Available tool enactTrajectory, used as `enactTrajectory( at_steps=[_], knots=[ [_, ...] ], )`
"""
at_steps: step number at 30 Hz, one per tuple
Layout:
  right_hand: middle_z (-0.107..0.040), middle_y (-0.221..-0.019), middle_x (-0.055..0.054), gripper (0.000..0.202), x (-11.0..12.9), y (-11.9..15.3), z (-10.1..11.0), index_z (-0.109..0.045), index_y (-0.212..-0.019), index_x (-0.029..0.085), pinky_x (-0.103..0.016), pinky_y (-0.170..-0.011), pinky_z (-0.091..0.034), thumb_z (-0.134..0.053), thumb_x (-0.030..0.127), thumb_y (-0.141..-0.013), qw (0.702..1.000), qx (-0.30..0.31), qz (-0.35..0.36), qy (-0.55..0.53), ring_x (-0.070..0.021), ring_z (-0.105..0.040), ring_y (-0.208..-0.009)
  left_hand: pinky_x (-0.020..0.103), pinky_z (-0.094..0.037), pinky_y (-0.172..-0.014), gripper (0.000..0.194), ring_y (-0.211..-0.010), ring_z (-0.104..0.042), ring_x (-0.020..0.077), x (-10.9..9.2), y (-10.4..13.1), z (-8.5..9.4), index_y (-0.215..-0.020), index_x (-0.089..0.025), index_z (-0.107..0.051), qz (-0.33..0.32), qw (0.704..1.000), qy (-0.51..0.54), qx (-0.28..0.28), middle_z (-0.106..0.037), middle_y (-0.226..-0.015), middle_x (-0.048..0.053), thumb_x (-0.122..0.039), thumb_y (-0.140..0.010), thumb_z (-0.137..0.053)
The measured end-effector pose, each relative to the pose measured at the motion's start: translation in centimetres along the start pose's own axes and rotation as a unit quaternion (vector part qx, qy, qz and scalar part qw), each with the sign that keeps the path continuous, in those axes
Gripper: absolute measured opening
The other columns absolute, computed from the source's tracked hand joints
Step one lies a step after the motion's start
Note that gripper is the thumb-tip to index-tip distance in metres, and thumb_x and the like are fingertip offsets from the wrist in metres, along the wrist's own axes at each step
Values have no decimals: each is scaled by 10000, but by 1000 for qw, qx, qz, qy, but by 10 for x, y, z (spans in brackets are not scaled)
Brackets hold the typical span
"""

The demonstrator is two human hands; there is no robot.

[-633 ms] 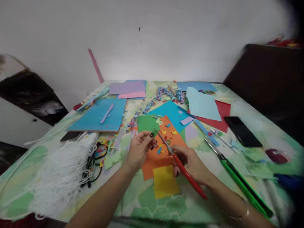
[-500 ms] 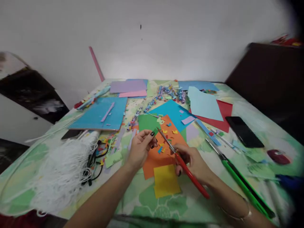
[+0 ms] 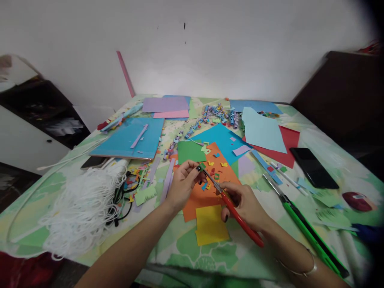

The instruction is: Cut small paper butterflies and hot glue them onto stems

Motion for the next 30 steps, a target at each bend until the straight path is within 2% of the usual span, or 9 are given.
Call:
enactTrajectory(
  at_steps=[9, 18, 22, 27, 30],
  knots=[
    [-464, -481, 75, 214, -3, -1, -5, -617, -845, 164, -206, -408, -285, -682, 211, -646, 998, 19, -40, -50, -76, -413, -429, 228, -424, -582, 167, -550, -563, 100, 0, 1, -2, -742, -165, -523, -2, 1000, 8, -29, -600, -592, -13, -279, -762, -643],
    [-544, -491, 38, 156, 2, -2, -6, -603, -726, 163, -219, -419, -344, -690, 274, -658, 995, 14, -61, -75, -98, -476, -436, 225, -424, -579, 151, -548, -562, 97, 2, 1, -1, -746, -162, -522, 8, 999, 26, -33, -598, -587, -18, -258, -759, -638],
    [-562, -490, 30, 212, 1, -2, -6, -660, -809, 148, -220, -419, -346, -691, 308, -673, 995, 11, -72, -72, -100, -473, -441, 227, -440, -596, 148, -556, -573, 95, 4, 0, 1, -743, -160, -516, 15, 998, 49, -32, -610, -595, -16, -239, -754, -640],
    [-549, -495, 32, 342, -4, -4, -1, -701, -879, 143, -223, -423, -369, -750, 354, -615, 995, -50, -65, -61, -104, -472, -454, 256, -477, -660, 203, -653, -644, 129, 1, -1, 4, -700, -163, -475, 20, 997, 59, -48, -675, -708, 24, -217, -721, -670],
    [-525, -521, 36, 394, -4, -6, 3, -702, -919, 145, -230, -436, -378, -756, 364, -596, 994, -78, -53, -56, -107, -460, -476, 267, -486, -674, 241, -671, -659, 140, -2, -1, 5, -657, -165, -443, 19, 998, 53, -38, -682, -728, 27, -195, -703, -678]
  ],
)
Point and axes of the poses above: each hand's wrist, its own y-axis away from the middle knuckle, its own z-axis out of the back of the hand, x = y × z, the point moved 3 cm from there along -y, towards the middle knuckle
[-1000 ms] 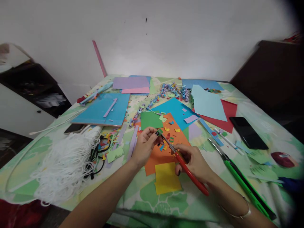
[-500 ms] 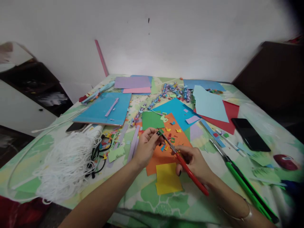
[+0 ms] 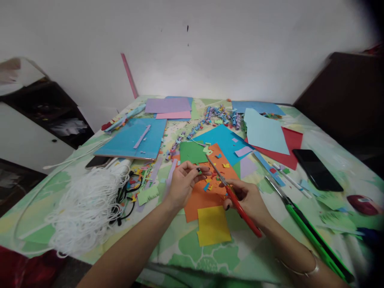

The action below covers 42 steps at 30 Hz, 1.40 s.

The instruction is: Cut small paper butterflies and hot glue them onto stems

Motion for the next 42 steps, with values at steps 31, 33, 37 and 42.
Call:
enactTrajectory(
  at_steps=[31, 33, 37, 42],
  knots=[
    [-645, -858, -102, 583, 6, 7, -1, -619, -1086, 140, -300, -626, -490, -715, 514, -650, 905, -65, 210, 364, -211, -621, -719, 229, -481, -629, 279, -620, -625, 117, 4, 0, 4, -854, -166, -553, -65, 990, -129, -5, -671, -672, -15, -192, -660, -752],
    [-642, -837, -99, 618, 5, 7, -1, -622, -1079, 135, -301, -615, -487, -717, 553, -634, 904, -67, 217, 363, -216, -620, -720, 222, -480, -637, 295, -623, -626, 112, 5, 0, 5, -882, -168, -552, -64, 990, -125, 0, -674, -669, -21, -197, -666, -751],
    [-653, -823, -91, 579, 8, 8, 0, -622, -1061, 139, -284, -586, -471, -728, 520, -638, 899, -75, 248, 352, -201, -620, -691, 214, -475, -651, 318, -633, -625, 104, 4, 0, 5, -920, -166, -546, -63, 991, -120, 8, -676, -678, -22, -188, -674, -747],
    [-672, -812, -78, 459, 11, 10, 0, -619, -1023, 154, -266, -567, -452, -710, 424, -664, 890, -83, 276, 353, -182, -620, -663, 224, -476, -662, 416, -632, -635, 111, 0, 1, 4, -1009, -180, -511, -62, 991, -120, 2, -675, -684, -33, -153, -662, -738]
  ],
)
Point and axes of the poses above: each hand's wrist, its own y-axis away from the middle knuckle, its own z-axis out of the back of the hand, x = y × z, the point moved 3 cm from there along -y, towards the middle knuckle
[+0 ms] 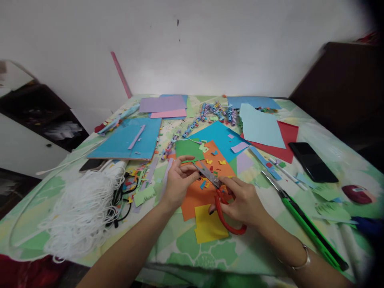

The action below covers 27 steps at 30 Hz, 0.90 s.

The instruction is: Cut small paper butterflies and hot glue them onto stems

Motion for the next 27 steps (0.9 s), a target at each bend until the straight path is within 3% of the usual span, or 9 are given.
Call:
enactTrajectory(
  at_steps=[18, 27],
  knots=[
    [-636, -713, -65, 444, -2, -3, 7, -649, -1017, 120, -248, -518, -406, -672, 419, -690, 1000, 17, 15, 19, -153, -564, -585, 219, -493, -641, 456, -658, -651, 119, -6, -3, 3, -1010, -189, -528, -8, 1000, 3, 5, -688, -731, -19, -103, -616, -741],
    [-644, -722, -67, 472, -5, -2, 9, -661, -1026, 102, -246, -527, -414, -697, 413, -673, 999, 30, 25, 13, -147, -562, -574, 233, -523, -637, 446, -653, -668, 134, -14, -7, 6, -988, -178, -527, -14, 999, -12, 43, -688, -703, -17, -115, -612, -760]
  ],
)
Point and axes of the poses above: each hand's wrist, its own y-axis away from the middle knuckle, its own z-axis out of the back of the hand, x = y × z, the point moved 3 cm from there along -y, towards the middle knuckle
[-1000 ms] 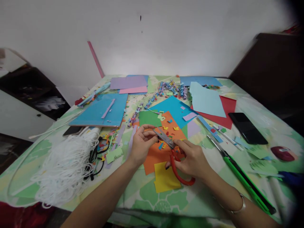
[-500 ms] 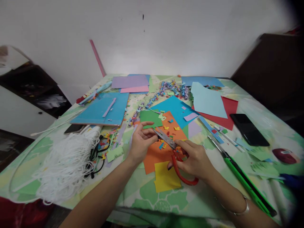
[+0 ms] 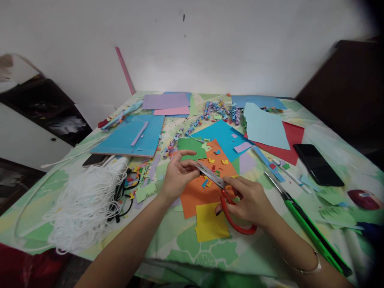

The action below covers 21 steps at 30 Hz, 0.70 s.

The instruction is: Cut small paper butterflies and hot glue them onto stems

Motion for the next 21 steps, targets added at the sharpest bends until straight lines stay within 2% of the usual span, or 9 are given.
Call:
enactTrajectory(
  at_steps=[7, 16, 18, 21],
  knots=[
    [-642, -720, -56, 430, 0, -2, 2, -671, -1002, 117, -238, -512, -391, -686, 414, -692, 1000, 14, 9, 1, -135, -547, -558, 263, -557, -662, 476, -655, -674, 145, -4, -3, 2, -992, -176, -507, 6, 999, -18, 29, -675, -684, -25, -120, -601, -772],
    [-604, -628, -19, 424, -4, -2, 1, -695, -995, 114, -224, -479, -370, -704, 418, -700, 1000, 1, 16, 8, -103, -487, -472, 277, -548, -642, 493, -649, -682, 167, -2, -6, 5, -1018, -166, -524, 32, 999, -35, 27, -690, -694, 0, -131, -597, -778],
    [-592, -604, -6, 443, -5, -3, 1, -695, -1006, 110, -216, -478, -369, -723, 414, -685, 1000, -17, 5, -1, -98, -484, -469, 269, -539, -635, 449, -638, -674, 161, 0, -7, 7, -1004, -149, -580, 41, 998, -50, 15, -695, -700, 16, -151, -602, -779],
    [-560, -563, 24, 423, -6, -5, 2, -693, -1020, 132, -207, -473, -354, -726, 373, -674, 999, -37, -33, -19, -94, -470, -473, 261, -532, -651, 242, -654, -657, 147, 3, -9, 12, -848, -131, -689, 28, 996, -83, -10, -695, -715, 43, -197, -628, -768]
  ],
)
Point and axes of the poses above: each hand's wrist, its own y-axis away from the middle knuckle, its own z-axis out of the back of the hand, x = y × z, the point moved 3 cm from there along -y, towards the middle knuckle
